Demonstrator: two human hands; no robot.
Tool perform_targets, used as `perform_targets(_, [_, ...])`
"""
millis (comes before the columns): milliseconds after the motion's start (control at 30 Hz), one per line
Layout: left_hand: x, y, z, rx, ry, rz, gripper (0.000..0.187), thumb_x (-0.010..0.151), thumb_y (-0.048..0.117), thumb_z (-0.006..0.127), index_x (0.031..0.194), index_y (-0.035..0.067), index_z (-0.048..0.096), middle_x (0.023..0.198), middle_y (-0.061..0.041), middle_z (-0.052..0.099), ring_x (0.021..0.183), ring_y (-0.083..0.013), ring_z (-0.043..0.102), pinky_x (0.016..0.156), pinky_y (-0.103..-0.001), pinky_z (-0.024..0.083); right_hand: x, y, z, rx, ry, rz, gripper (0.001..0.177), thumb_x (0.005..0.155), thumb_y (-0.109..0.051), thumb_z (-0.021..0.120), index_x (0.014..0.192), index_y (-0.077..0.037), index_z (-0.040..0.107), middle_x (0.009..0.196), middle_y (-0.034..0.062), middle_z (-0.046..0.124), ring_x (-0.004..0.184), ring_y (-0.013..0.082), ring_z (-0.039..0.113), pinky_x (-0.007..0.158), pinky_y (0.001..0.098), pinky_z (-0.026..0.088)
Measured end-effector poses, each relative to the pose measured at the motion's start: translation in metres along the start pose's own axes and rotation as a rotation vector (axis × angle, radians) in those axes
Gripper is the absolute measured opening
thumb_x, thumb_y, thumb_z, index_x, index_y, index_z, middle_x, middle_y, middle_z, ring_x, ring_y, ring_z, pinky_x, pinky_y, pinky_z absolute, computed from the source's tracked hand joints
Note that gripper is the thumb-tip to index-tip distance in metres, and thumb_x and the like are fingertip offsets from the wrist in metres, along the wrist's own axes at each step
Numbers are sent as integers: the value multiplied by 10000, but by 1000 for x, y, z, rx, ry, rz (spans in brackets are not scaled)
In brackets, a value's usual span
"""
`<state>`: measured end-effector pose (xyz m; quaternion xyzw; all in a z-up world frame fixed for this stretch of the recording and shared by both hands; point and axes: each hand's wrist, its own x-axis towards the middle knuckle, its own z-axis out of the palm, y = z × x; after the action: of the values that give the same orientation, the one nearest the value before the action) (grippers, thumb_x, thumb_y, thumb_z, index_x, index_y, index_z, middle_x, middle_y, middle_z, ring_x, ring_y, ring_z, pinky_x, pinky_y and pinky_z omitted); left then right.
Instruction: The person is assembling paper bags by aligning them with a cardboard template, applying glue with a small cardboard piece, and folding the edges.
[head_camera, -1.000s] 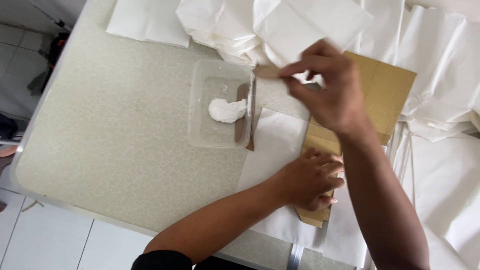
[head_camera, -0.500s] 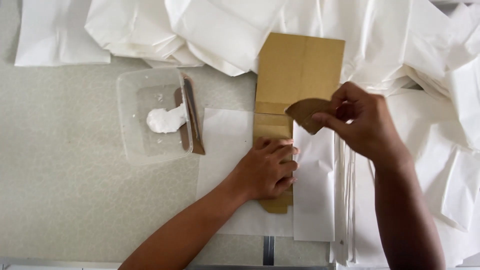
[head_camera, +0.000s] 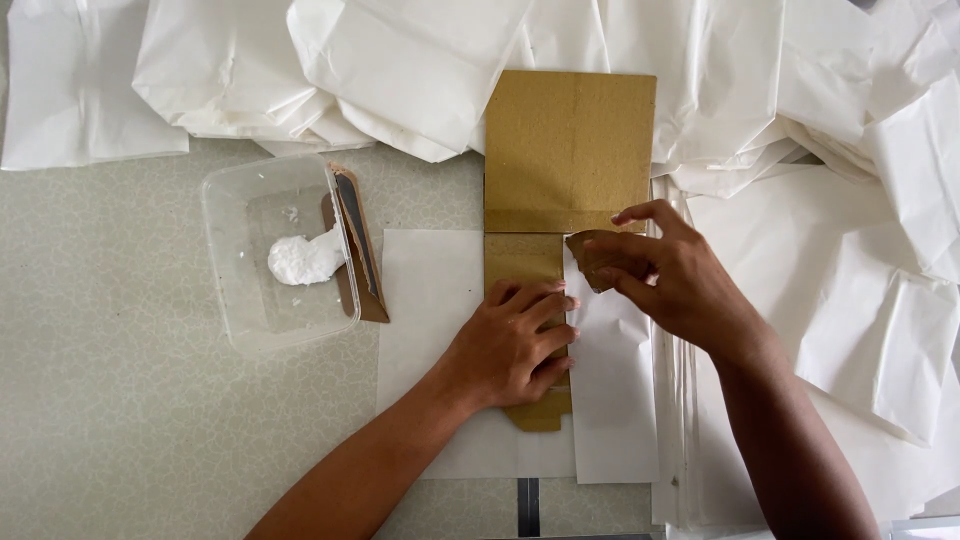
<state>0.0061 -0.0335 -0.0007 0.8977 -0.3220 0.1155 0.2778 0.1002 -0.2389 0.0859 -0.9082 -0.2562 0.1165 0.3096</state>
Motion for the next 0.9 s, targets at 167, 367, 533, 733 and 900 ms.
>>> perform_targets(167, [2,2,-3,-30,-3,-6,231,920,353,628,963,157,743,1182,-79,664,1244,-302,611,958,-500,463,0,-3,6,-137,-102,99,404,866,-227,750,1268,-196,730,1234,202,558,777,409,742,733,546,619])
perform_targets(367, [4,3,-7,-57,7,-5,214,915,316,639,957,133,741,1149,-98,668,1222,-319,621,937,-505,463,-2,-12,6,-208,-148,146,507,829,-371,796,1306,-226,702,1288,178,503,947,434,714,839,580,588])
perform_targets(533, [1,-1,1,-27,33,-1,196,898,317,657,929,144,744,1092,-89,653,1146,-310,633,917,-490,465,-1,-1,8,-256,-192,152,636,757,-399,848,1361,-327,661,1319,143,457,1009,407,698,855,563,586])
perform_targets(733, [-3,0,4,-42,70,-1,175,874,298,690,880,135,754,948,-67,555,1029,-300,609,896,-476,488,-7,0,11,-250,-189,126,589,768,-216,810,1331,-317,670,1318,144,444,1051,417,676,850,564,580])
perform_targets(900, [-1,0,1,-50,82,-7,166,869,292,705,864,134,756,926,-59,531,1005,-282,602,890,-452,491,-3,6,17,-251,-169,87,562,783,-207,753,1327,-318,668,1324,122,440,1061,378,655,843,533,569])
